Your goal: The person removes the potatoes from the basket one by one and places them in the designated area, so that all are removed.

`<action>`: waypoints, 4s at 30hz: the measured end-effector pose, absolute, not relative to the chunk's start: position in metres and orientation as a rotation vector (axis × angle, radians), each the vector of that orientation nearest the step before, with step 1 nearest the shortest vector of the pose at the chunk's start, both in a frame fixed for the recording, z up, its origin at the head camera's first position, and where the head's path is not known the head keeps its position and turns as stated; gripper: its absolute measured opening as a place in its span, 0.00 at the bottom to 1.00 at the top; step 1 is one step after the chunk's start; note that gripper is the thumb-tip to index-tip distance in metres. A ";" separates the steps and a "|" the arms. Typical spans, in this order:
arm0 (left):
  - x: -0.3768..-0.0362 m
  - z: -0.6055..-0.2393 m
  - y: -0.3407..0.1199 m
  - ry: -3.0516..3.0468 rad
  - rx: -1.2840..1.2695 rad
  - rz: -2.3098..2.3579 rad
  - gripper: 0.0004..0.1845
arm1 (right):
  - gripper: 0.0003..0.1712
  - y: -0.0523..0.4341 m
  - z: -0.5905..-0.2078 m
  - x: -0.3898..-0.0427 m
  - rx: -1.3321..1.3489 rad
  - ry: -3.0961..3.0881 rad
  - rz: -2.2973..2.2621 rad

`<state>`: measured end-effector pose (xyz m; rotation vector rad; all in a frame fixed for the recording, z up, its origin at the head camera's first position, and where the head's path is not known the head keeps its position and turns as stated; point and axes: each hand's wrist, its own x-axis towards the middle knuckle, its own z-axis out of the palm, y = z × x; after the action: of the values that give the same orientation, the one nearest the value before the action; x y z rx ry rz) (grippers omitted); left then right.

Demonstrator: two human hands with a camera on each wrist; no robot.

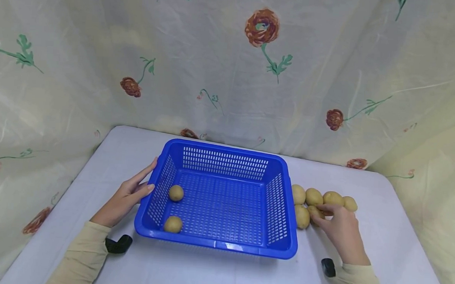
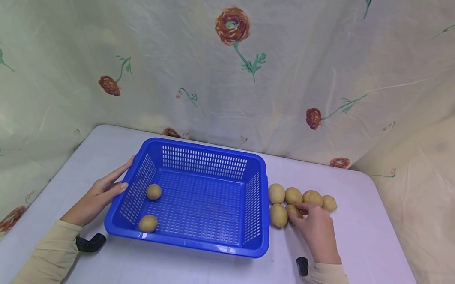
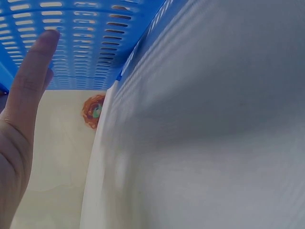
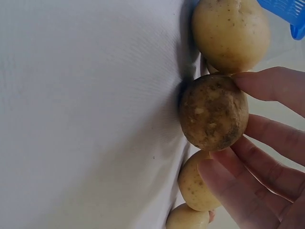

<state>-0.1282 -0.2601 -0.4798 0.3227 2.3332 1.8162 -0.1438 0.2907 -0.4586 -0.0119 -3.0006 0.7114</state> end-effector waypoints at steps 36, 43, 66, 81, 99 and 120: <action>-0.128 -0.478 -0.259 2.344 0.331 1.808 0.35 | 0.31 0.264 -0.371 -0.152 0.174 -2.910 0.935; -0.129 -0.479 -0.259 2.341 0.329 1.806 0.35 | 0.29 0.247 -0.362 -0.155 0.249 -2.913 0.992; -0.128 -0.475 -0.257 2.344 0.314 1.803 0.35 | 0.25 0.184 -0.355 -0.174 0.412 -2.998 1.106; -0.129 -0.478 -0.257 2.330 0.322 1.820 0.35 | 0.24 0.142 -0.372 -0.186 0.708 -2.976 1.069; -0.130 -0.479 -0.258 2.344 0.311 1.812 0.35 | 0.23 0.097 -0.399 -0.196 0.972 -3.029 1.065; -0.129 -0.479 -0.258 2.358 0.304 1.805 0.36 | 0.25 0.051 -0.413 -0.209 1.178 -3.008 1.101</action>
<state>-0.1291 -0.2582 -0.4788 0.3045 2.3583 1.8054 -0.2090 0.0509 -0.4131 1.1784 -3.0085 1.1010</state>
